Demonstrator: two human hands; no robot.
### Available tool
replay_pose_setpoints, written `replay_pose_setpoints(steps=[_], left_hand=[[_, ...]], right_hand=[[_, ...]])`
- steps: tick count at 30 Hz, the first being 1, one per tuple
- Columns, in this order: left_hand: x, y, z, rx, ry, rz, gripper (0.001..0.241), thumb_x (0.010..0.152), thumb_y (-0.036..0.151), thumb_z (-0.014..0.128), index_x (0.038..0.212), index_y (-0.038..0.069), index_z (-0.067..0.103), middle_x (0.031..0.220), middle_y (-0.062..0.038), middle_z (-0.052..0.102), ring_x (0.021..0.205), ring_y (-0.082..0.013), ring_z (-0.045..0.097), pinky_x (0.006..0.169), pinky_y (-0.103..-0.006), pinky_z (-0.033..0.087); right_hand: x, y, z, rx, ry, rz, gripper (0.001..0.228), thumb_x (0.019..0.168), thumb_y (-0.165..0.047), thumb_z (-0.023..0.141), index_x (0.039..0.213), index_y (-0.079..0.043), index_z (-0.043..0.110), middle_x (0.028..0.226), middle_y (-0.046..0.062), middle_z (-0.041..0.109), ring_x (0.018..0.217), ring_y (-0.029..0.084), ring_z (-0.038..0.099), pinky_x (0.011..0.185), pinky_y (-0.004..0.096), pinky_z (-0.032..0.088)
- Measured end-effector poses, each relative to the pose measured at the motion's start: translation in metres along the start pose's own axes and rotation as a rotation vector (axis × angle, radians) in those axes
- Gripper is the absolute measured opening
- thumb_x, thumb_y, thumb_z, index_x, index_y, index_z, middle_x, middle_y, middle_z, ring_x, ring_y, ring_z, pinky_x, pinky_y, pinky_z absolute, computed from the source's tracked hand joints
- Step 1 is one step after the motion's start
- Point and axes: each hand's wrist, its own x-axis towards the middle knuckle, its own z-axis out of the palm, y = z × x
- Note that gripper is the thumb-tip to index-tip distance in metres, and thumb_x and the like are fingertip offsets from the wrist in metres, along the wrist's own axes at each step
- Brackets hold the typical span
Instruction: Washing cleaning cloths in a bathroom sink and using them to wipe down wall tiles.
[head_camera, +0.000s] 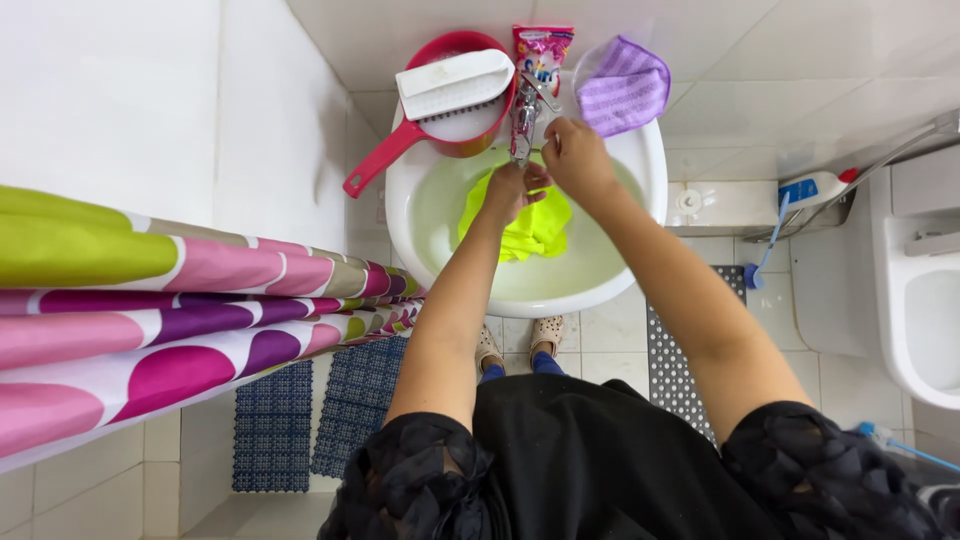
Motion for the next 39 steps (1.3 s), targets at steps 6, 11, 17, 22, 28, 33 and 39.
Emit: replay_pose_setpoints(steps=[6, 11, 17, 22, 28, 33, 39], left_hand=[[-0.021, 0.026, 0.029, 0.181, -0.01, 0.114, 0.038, 0.103, 0.037, 0.055, 0.097, 0.001, 0.067, 0.097, -0.016, 0.074, 0.081, -0.0226, 0.072, 0.079, -0.0352, 0.058], [-0.094, 0.024, 0.018, 0.423, -0.041, 0.434, 0.03, 0.097, 0.027, 0.067, 0.11, 0.0, 0.069, 0.105, -0.018, 0.071, 0.096, -0.0291, 0.07, 0.09, -0.0411, 0.056], [-0.093, -0.004, -0.043, 1.136, 0.644, 0.766, 0.044, 0.088, 0.026, 0.075, 0.12, -0.002, 0.064, 0.107, -0.025, 0.068, 0.097, -0.0462, 0.065, 0.088, -0.0541, 0.05], [-0.128, 0.038, -0.041, 1.053, 0.523, 0.473, 0.028, 0.1, 0.025, 0.067, 0.121, 0.006, 0.067, 0.106, -0.018, 0.071, 0.093, -0.0378, 0.069, 0.087, -0.0475, 0.056], [-0.239, 0.146, 0.021, -0.24, -0.036, 0.469, 0.018, 0.106, 0.015, 0.053, 0.121, 0.008, 0.06, 0.112, -0.005, 0.07, 0.099, -0.0141, 0.071, 0.088, -0.032, 0.06], [-0.179, 0.093, -0.045, 0.789, 0.097, 0.216, 0.027, 0.111, 0.018, 0.063, 0.13, -0.002, 0.064, 0.102, -0.022, 0.065, 0.082, -0.0295, 0.058, 0.08, -0.046, 0.054], [-0.193, 0.085, 0.029, 1.188, -0.104, 0.649, 0.075, 0.086, 0.03, 0.081, 0.149, 0.011, 0.044, 0.148, -0.022, 0.054, 0.14, -0.0347, 0.049, 0.116, -0.043, 0.041]], right_hand=[[-0.086, 0.113, 0.122, -0.095, -0.576, 0.397, 0.029, 0.098, -0.025, 0.054, 0.098, -0.005, 0.074, 0.087, 0.024, 0.076, 0.08, 0.038, 0.078, 0.082, 0.047, 0.06], [-0.08, 0.14, 0.184, -0.035, -0.378, 0.075, 0.034, 0.088, -0.031, 0.068, 0.109, -0.004, 0.069, 0.102, 0.022, 0.074, 0.097, 0.04, 0.071, 0.084, 0.049, 0.055], [-0.049, 0.074, 0.181, 0.578, -0.276, 0.318, 0.027, 0.091, -0.021, 0.079, 0.108, -0.002, 0.068, 0.101, 0.016, 0.071, 0.091, 0.025, 0.067, 0.081, 0.038, 0.054], [-0.063, 0.099, 0.158, 0.865, -0.256, 0.575, 0.048, 0.084, -0.015, 0.09, 0.118, -0.002, 0.059, 0.1, 0.006, 0.058, 0.088, 0.018, 0.058, 0.073, 0.032, 0.051], [-0.087, 0.159, 0.096, -0.027, -0.382, 0.413, 0.083, 0.066, -0.026, 0.095, 0.134, -0.003, 0.053, 0.106, 0.018, 0.069, 0.099, 0.035, 0.067, 0.088, 0.045, 0.054], [-0.063, 0.106, 0.027, 0.044, -0.583, 0.433, 0.033, 0.084, -0.025, 0.079, 0.11, -0.006, 0.072, 0.101, 0.015, 0.073, 0.092, 0.029, 0.07, 0.085, 0.039, 0.055], [-0.057, 0.037, 0.006, 0.7, -0.695, 0.256, 0.024, 0.087, -0.007, 0.067, 0.109, -0.005, 0.074, 0.1, 0.002, 0.07, 0.089, 0.011, 0.061, 0.081, 0.027, 0.05]])
